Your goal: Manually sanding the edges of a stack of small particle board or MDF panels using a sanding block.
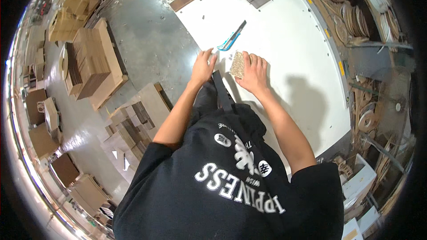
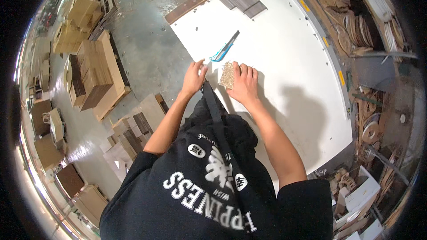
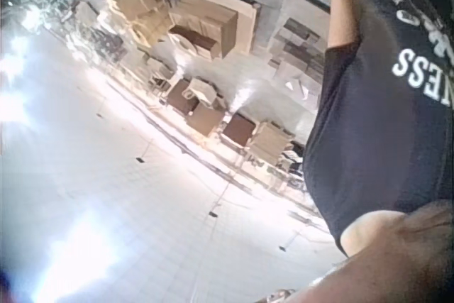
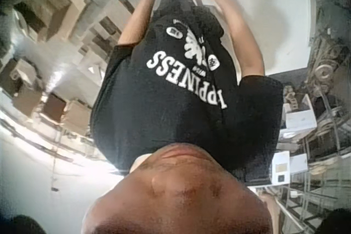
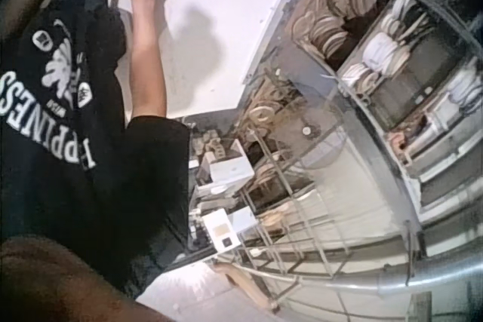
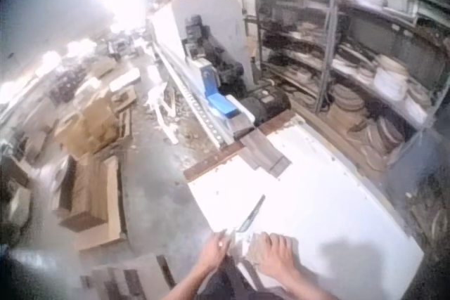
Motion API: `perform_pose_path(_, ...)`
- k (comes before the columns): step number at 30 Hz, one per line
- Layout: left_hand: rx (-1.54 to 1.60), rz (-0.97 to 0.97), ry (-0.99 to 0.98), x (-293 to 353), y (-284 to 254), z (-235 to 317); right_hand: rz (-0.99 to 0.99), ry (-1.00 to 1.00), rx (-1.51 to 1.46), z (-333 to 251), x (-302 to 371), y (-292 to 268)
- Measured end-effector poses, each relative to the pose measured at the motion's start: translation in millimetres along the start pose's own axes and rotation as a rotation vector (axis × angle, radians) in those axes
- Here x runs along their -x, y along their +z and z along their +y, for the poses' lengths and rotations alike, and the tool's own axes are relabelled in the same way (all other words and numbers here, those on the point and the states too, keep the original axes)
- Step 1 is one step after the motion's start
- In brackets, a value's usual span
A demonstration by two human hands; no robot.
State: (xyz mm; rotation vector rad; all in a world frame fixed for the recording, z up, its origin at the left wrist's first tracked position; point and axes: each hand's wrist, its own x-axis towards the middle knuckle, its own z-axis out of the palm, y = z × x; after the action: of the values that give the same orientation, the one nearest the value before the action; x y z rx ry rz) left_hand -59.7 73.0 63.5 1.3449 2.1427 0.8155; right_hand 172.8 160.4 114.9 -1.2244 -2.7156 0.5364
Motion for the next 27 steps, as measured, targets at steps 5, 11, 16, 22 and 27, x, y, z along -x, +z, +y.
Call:
perform_pose_path(5,0.006,-0.043,-0.239,122.0,-36.0,-59.4,0.022,-0.014,0.024,-4.1,0.1,0.2)
perform_pose_path(11,0.035,0.114,-0.489,224.8,-72.8,-97.6,0.071,-0.081,0.068,-1.2,1.0,11.8)
perform_pose_path(16,0.027,0.325,-0.511,301.2,-100.6,-83.7,-0.008,-0.112,0.137,-0.3,1.1,18.0)
perform_pose_path(22,0.047,0.342,-0.597,344.1,-128.2,-79.0,0.009,-0.053,0.179,-0.5,2.4,23.5)
perform_pose_path(27,0.082,0.268,-0.500,333.2,-141.6,-86.2,0.009,0.126,0.106,-1.1,3.8,19.9)
